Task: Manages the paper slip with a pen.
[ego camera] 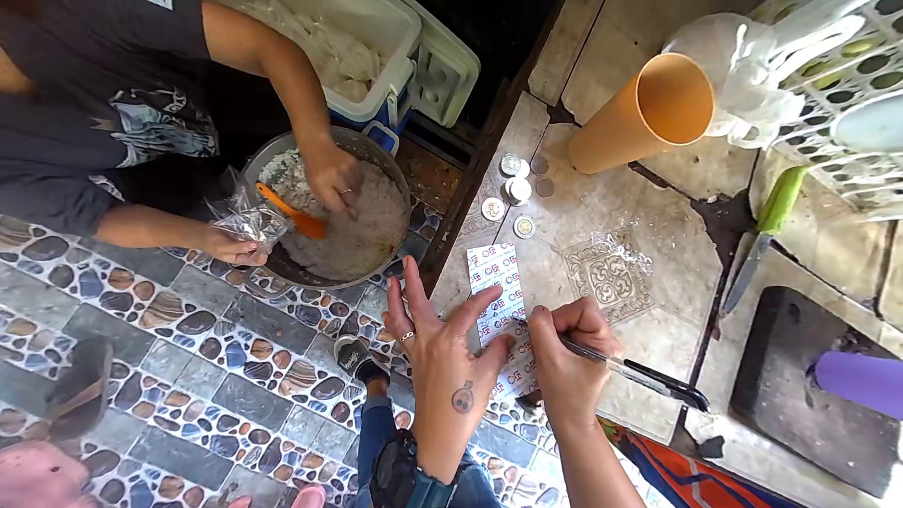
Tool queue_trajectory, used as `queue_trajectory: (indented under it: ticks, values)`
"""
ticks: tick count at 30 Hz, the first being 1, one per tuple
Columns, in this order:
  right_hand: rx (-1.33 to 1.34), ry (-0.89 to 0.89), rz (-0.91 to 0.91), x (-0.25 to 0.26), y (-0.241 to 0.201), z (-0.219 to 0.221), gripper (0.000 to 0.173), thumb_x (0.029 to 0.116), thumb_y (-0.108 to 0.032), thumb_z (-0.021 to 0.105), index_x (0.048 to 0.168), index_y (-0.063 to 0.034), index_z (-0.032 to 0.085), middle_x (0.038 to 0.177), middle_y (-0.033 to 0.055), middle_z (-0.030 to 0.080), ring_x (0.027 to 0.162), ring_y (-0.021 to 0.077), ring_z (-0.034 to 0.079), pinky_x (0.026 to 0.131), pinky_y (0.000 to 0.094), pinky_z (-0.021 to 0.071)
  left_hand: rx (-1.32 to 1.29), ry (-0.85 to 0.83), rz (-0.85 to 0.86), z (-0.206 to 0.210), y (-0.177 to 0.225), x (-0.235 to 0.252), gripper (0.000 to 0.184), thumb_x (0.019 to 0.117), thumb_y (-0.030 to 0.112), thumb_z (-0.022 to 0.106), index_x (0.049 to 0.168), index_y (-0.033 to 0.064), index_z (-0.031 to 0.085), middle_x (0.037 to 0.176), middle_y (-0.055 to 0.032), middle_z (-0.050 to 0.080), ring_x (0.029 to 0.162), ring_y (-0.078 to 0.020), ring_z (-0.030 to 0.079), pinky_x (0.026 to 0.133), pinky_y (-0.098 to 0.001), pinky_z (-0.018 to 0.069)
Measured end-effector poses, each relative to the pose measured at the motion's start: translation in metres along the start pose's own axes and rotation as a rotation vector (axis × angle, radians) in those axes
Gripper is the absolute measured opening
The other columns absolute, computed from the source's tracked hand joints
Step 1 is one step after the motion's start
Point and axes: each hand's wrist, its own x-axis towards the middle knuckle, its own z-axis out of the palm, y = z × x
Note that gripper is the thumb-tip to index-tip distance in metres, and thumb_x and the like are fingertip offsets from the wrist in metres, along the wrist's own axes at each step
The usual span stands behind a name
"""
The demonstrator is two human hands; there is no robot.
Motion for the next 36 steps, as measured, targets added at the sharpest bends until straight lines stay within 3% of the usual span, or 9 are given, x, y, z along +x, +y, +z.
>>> queue_trajectory:
  ticks: [12,20,32,36]
  values:
    - [-0.016,-0.003,-0.026,-0.0013,0.0011,0.001,0.028,0.0842,-0.007,0.068,0.066,-0.0193,0.05,0.054,-0.0083,0.047,0.044,0.0009,0.044,0.039,0.0157,0.0364,-0.004,0.003,-0.004,-0.0001,0.0003,-0.0001,0.049,0.0703,0.049,0.087,0.115,0.0573,0.069,0.172,0.001,-0.013,0.156,-0.0409,-0.01,0.111,-0.0697,0.0245]
    - [-0.037,0.023,-0.021,-0.0014,0.0,0.0015,0.028,0.0845,-0.006,0.067,0.066,-0.019,0.05,0.055,-0.0082,0.048,0.044,0.0012,0.044,0.039,0.016,0.0363,-0.009,0.005,0.005,-0.001,0.0006,0.0,0.049,0.0708,0.047,0.087,0.116,0.0562,0.07,0.172,-0.0001,-0.013,0.156,-0.0401,-0.012,0.115,-0.071,0.017]
    - [-0.015,0.023,-0.013,-0.0011,0.0002,-0.0001,0.027,0.086,-0.006,0.067,0.068,-0.0186,0.051,0.055,-0.0078,0.048,0.044,0.0016,0.044,0.039,0.0161,0.0373,-0.029,-0.004,-0.009,-0.0009,0.0014,0.0,0.051,0.069,0.045,0.089,0.115,0.0559,0.07,0.172,0.0015,-0.013,0.156,-0.0393,-0.011,0.112,-0.0696,0.0238]
    - [-0.019,0.0,-0.029,-0.0008,0.0005,-0.0011,0.027,0.0852,-0.006,0.067,0.068,-0.0189,0.051,0.056,-0.0082,0.047,0.045,0.0009,0.044,0.039,0.0154,0.037,-0.02,-0.007,-0.012,-0.0015,0.0011,-0.0001,0.049,0.0695,0.046,0.088,0.115,0.0563,0.07,0.172,0.0004,-0.014,0.156,-0.0396,-0.012,0.114,-0.0713,0.0195]
